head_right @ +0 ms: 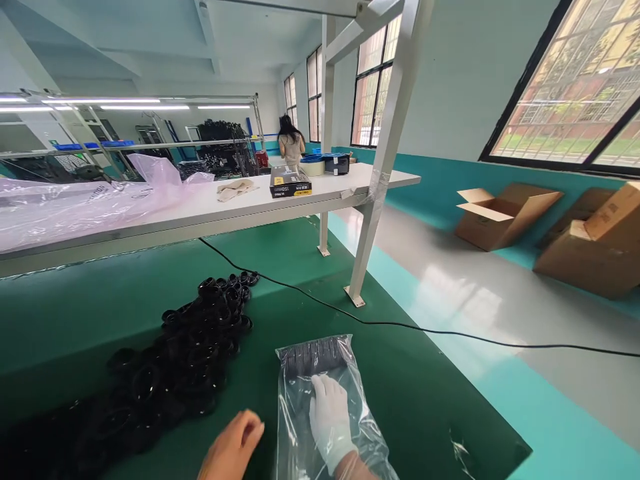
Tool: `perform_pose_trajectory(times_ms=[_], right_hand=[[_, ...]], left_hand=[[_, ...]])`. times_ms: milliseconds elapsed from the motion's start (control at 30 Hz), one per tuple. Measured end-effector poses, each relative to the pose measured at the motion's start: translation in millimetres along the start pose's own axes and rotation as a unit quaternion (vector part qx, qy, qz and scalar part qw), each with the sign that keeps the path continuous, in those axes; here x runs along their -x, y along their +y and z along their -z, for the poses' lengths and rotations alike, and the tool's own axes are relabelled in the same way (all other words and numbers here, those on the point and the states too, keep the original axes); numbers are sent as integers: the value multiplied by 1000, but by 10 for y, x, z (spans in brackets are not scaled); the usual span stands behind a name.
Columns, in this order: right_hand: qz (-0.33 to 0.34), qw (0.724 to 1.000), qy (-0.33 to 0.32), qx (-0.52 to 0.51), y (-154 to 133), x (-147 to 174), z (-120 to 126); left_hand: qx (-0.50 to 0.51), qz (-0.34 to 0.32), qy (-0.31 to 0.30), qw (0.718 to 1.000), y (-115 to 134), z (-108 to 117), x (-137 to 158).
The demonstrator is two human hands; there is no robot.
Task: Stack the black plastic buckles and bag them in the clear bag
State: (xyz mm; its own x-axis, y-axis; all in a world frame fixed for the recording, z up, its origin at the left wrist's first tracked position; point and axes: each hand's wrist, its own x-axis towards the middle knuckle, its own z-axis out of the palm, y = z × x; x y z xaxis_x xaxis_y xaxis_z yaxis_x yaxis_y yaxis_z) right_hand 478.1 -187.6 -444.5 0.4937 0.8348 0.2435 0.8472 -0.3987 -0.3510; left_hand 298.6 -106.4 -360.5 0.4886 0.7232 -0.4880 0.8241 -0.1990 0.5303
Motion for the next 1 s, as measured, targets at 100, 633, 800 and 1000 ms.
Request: perform_pose_trajectory(times_ms=[100,633,800,1000], right_hand=[[25,999,11,20,27,27,-54],[-36,996,-70,30,-54,-107,-2],[-27,996,-70,40,-3,-92,-84],[-16,997,-63,37,85,-69,21]], left_hand=[[-101,-100,127,982,274,78,-415],[-310,-365,39,877,749,-192,-1421],[-311,-400,14,862,859,-204,-1492],[-136,-275,31,951,788,19,-1559]])
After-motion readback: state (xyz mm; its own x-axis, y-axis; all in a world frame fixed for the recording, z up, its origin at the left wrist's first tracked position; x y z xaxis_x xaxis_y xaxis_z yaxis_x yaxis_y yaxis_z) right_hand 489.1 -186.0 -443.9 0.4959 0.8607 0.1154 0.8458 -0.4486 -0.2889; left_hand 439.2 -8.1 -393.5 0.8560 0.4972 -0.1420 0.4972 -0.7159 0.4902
